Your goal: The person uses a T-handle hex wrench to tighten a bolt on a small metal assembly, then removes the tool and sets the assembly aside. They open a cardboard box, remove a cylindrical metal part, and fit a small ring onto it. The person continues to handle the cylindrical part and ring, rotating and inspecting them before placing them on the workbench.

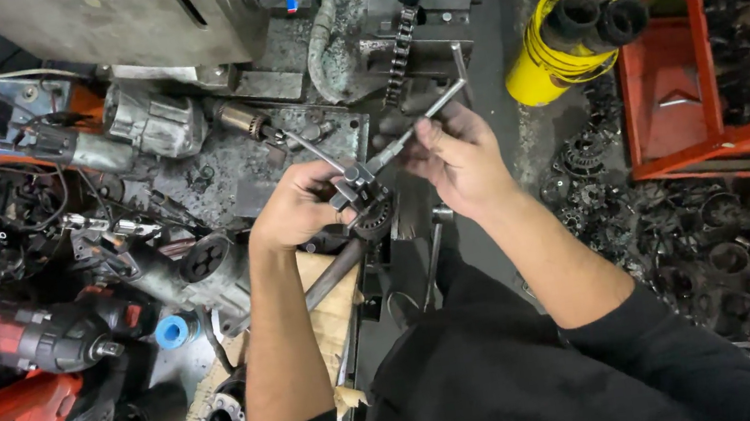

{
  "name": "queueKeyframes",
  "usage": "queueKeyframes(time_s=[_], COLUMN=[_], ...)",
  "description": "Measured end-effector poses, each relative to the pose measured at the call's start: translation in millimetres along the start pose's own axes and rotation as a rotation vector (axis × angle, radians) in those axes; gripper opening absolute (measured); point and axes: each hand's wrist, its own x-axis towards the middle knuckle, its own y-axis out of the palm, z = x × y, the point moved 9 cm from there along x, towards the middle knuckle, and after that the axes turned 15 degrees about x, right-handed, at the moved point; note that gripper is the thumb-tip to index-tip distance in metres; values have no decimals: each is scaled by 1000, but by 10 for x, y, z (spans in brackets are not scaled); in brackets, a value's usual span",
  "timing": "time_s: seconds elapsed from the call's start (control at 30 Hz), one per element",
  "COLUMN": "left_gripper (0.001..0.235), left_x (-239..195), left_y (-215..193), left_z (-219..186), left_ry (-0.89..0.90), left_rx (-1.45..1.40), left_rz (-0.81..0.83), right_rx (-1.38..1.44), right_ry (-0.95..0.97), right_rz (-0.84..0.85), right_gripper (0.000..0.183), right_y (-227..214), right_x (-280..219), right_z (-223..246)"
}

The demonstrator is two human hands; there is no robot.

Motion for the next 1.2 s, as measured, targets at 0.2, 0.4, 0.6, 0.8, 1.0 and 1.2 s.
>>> queueKeyframes(time_s=[0.2,0.4,0.6,0.8,1.0,1.2], left_gripper=[62,61,62,62,63,64], left_x=[-29,-10,5,-9,-5,8], left_y=[26,47,-22,29,-51,4], left_z=[-41,-136,-3,-150,3,-56], left_ry=[-16,-11,8,32,35,46], left_rx=[-27,-3,-8,-18,5,-15], left_rz=[-7,-1,5,4,-14,-14], right_rx=[-128,-19,-57,-8,-170,-77], right_ry=[-187,24,-119,9,-99,-106], right_rz=[-52,52,-55,-20,-120,-63], right_gripper=[35,30,30,25,33,30], right_y=[-777,-114,-557,-155,-533,-156], right_x=[415,51,351,40,185,28], right_z=[-142,-47,-134,-18,-87,22])
